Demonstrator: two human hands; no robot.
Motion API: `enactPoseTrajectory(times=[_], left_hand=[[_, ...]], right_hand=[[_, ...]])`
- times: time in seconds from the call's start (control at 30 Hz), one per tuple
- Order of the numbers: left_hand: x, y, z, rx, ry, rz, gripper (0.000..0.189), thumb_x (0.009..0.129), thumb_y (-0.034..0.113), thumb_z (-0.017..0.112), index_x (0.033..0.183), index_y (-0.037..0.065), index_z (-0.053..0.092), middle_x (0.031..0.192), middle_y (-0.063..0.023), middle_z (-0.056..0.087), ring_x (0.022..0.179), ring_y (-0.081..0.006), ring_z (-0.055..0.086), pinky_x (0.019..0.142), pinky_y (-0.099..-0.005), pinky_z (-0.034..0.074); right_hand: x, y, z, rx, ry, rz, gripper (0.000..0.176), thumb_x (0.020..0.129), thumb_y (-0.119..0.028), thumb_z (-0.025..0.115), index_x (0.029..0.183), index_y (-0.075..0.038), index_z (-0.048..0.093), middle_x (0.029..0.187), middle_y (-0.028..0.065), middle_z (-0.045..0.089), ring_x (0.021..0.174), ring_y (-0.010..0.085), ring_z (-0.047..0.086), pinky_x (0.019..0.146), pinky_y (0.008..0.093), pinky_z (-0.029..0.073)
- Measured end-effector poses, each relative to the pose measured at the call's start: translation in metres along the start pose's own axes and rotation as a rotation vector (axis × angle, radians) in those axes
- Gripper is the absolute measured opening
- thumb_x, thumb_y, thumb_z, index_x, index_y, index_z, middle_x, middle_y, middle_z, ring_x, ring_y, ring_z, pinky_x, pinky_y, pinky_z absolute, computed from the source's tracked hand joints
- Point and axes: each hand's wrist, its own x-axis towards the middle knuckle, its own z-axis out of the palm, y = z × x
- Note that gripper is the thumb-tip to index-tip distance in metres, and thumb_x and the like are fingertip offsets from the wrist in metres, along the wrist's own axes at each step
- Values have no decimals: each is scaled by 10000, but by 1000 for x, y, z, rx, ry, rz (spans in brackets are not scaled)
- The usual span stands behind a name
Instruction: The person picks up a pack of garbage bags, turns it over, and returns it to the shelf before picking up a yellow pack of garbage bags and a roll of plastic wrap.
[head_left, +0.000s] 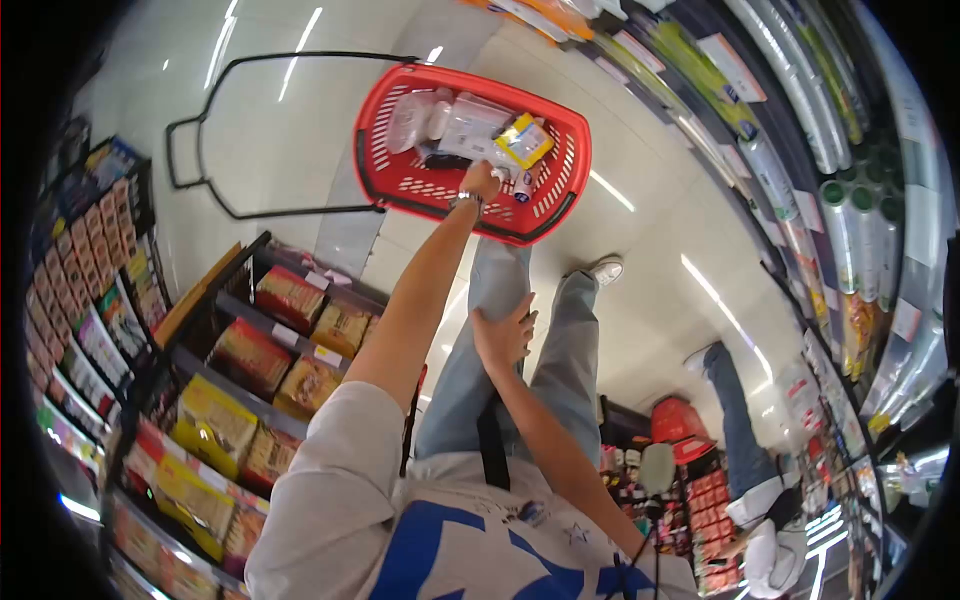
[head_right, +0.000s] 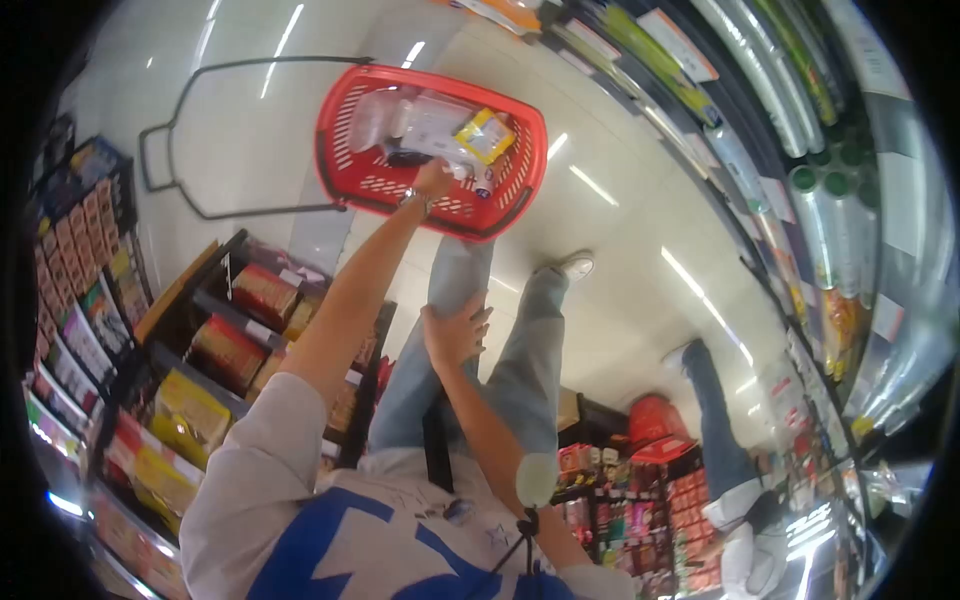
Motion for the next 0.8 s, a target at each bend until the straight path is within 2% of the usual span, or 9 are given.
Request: enactPoseTrajectory(times=[0.23,0.3,0.4,0.5,0.6,0.63,0.7,0.77,0.8], left_hand=[[179,-59,105,-215,174,14,717,562,397,775,1042,-36,465,1036,-217,564,937,-379,566,788,-418,468],[212,-88,134,-435,472,234,741,496,375,820,983,-67,479,964,-227,587,890,-360,586,738,-399,480],[143,-23,61,-371,110,-21,576,485,322,833,847,-44,574,847,-197,626,802,-296,620,664,-365,486],[112,-7,54,-160,351,-32,582,487,433,800,772,-44,627,779,-181,646,726,-275,636,638,-350,497],[70,-27,38,-258,182,-189,630,510,495,767,814,-37,621,776,-193,645,716,-288,638,664,-353,501],[80,-71,59,-607,295,-281,575,577,519,724,825,14,607,651,-121,611,583,-238,608,578,-375,497],[-37,-17,-21,-1048,29,-434,474,636,518,690,833,94,609,574,-34,543,464,-148,523,440,-339,443],[-104,-17,-48,-1213,107,-426,356,706,505,648,757,165,557,525,28,443,366,-83,364,349,-228,322],[-116,-69,-45,-1183,-3,-182,367,725,512,632,726,158,533,522,41,417,357,-75,324,341,-231,293]], right_hand=[[29,21,13,127,146,-124,856,652,-377,644,1364,-118,247,1350,239,272,1200,383,329,961,476,288],[31,23,13,116,131,-199,845,654,-371,643,1361,-115,256,1332,244,292,1197,384,333,960,479,288],[26,23,14,108,154,-203,848,650,-362,652,1365,-133,258,1328,232,302,1195,380,338,950,482,295],[23,23,16,85,171,-218,846,645,-359,653,1361,-143,260,1326,226,312,1189,382,342,932,488,307],[14,33,25,118,166,-224,838,654,-370,646,1361,-143,257,1336,235,299,1199,378,335,940,497,293],[15,38,25,110,151,-219,838,658,-375,644,1362,-143,254,1338,237,296,1203,377,332,943,501,288],[12,48,20,143,152,-241,841,666,-391,641,1364,-139,246,1343,238,291,1210,376,326,938,513,291],[12,62,20,121,53,-245,836,677,-404,636,1362,-132,242,1341,238,295,1213,379,322,925,526,301],[10,70,19,117,62,-287,790,699,-407,623,1341,-117,266,1322,246,313,1197,387,341,911,538,312]])
